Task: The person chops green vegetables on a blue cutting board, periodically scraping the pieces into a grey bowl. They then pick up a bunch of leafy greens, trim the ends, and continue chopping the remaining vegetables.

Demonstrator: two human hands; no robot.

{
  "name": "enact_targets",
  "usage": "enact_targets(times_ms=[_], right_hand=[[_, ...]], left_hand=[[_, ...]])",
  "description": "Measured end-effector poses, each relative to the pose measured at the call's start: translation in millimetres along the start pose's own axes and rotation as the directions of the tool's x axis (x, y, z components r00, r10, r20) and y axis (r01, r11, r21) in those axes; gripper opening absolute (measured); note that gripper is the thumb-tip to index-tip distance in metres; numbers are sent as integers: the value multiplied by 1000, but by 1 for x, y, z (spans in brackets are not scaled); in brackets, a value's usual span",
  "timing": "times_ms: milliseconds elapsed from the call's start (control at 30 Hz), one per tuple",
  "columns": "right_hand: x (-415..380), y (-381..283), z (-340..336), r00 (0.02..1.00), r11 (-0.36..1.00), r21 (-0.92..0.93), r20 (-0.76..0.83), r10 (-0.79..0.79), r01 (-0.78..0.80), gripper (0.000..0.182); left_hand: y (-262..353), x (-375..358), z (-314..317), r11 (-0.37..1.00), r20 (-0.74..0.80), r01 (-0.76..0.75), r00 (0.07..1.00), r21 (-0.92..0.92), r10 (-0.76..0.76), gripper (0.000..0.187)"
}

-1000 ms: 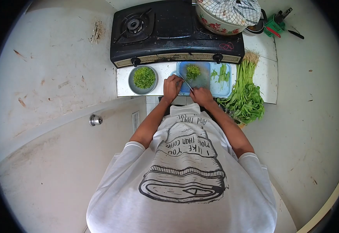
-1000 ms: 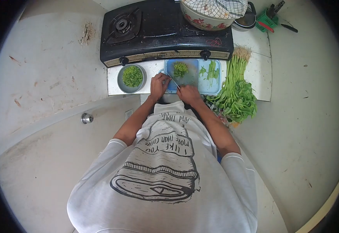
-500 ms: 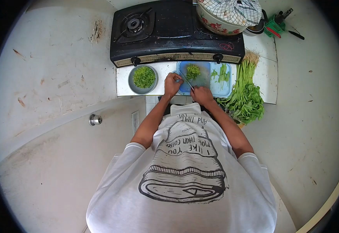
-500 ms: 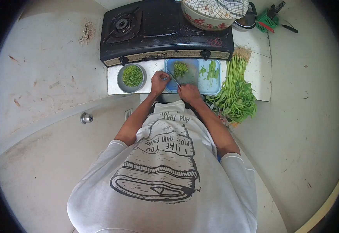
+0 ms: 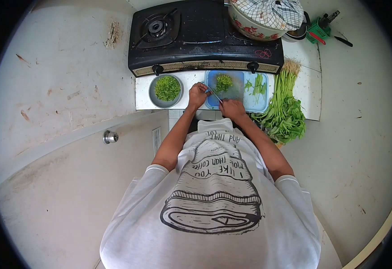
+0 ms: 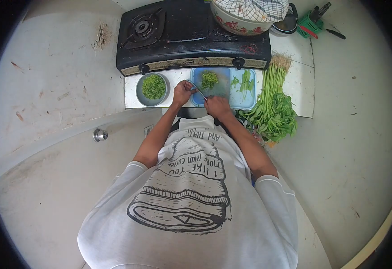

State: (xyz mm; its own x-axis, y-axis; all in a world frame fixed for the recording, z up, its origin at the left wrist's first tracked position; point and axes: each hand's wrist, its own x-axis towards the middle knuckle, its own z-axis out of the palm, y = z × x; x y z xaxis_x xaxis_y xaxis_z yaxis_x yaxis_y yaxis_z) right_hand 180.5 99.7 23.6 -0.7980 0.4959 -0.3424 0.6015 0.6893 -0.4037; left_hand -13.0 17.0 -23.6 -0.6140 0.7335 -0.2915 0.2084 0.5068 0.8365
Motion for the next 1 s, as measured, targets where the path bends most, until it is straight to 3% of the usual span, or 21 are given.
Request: enact_targets(times_ms=[167, 567, 1000], right_hand=[[-1, 11, 9, 998, 999, 18, -57, -41, 42, 38], [0, 3, 5, 999, 997, -58, 1, -48, 48, 37], [2, 3, 3, 1000, 998, 52, 2, 19, -19, 40]], left_hand=[[8, -1, -4, 999, 14, 35, 999, 33, -35, 34], [0, 4, -2, 998, 37, 57, 998, 28, -58, 31], [5, 3, -4, 995, 47, 77, 996, 65, -80, 32]])
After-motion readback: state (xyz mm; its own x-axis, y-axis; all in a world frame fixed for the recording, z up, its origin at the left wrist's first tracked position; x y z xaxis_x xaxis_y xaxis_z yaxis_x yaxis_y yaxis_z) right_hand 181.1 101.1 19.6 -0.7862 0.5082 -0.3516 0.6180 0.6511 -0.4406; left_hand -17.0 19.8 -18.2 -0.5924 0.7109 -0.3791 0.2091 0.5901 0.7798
